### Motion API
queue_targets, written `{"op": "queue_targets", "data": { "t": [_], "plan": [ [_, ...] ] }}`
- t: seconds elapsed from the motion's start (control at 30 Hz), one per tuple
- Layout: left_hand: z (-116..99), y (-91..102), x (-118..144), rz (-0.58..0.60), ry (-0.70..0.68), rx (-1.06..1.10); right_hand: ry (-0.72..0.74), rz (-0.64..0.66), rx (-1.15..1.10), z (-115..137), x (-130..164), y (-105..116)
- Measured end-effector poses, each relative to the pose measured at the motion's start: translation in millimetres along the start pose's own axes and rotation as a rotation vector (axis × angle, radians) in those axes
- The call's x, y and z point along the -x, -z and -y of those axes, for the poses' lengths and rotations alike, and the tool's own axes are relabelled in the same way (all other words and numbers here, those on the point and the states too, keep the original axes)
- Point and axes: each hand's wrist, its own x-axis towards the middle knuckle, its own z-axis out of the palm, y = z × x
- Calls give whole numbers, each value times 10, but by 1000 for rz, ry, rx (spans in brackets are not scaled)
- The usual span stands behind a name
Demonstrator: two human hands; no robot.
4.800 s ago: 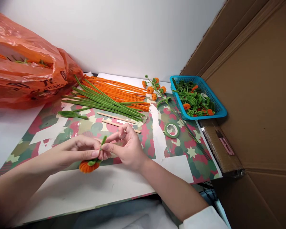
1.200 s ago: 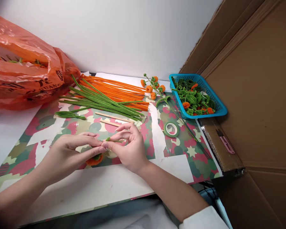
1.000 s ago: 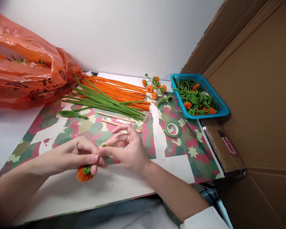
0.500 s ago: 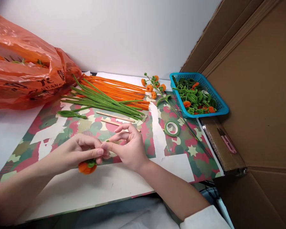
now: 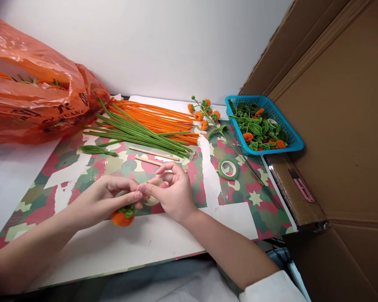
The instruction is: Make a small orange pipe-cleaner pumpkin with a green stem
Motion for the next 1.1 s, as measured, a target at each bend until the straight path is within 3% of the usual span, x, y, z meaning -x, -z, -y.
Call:
{"op": "queue_targets", "data": {
  "t": [0.1,0.17,0.33,0.4,0.47,0.57,0.63,0.7,0.83,0.9,0.97,1.1],
  "plan": [
    [24,72,-22,233,77,202,-53,118,-76,-7,-5,15],
    [17,61,-32,247,90,184,-43,137,-95,-5,-12,20],
    [-42,-83,-22,-213,-96,-152,83,-24,-6,9,-13,3],
    [-42,-96,-14,-264,-137,-207,90,-50,20,10,-7,-3],
    [-18,-61,-10,-146,-81,-120,71,-32,13,12,-1,-1],
    [29,30,-11,145,44,99,6,55,-30,17,6,13],
    [39,61,-12,240,63,152,-28,106,-56,24,9,19],
    [20,42,-11,198,63,141,-13,106,-67,31,10,18],
    [-43,-69,4,-61,-32,-20,55,25,-18,29,10,3],
    [-44,-94,12,-115,-16,-28,44,-5,16,17,10,1],
    [-20,-74,15,-66,31,69,17,2,20,5,10,5],
    [31,30,5,167,95,305,-29,109,-40,12,16,12]
  ]
}}
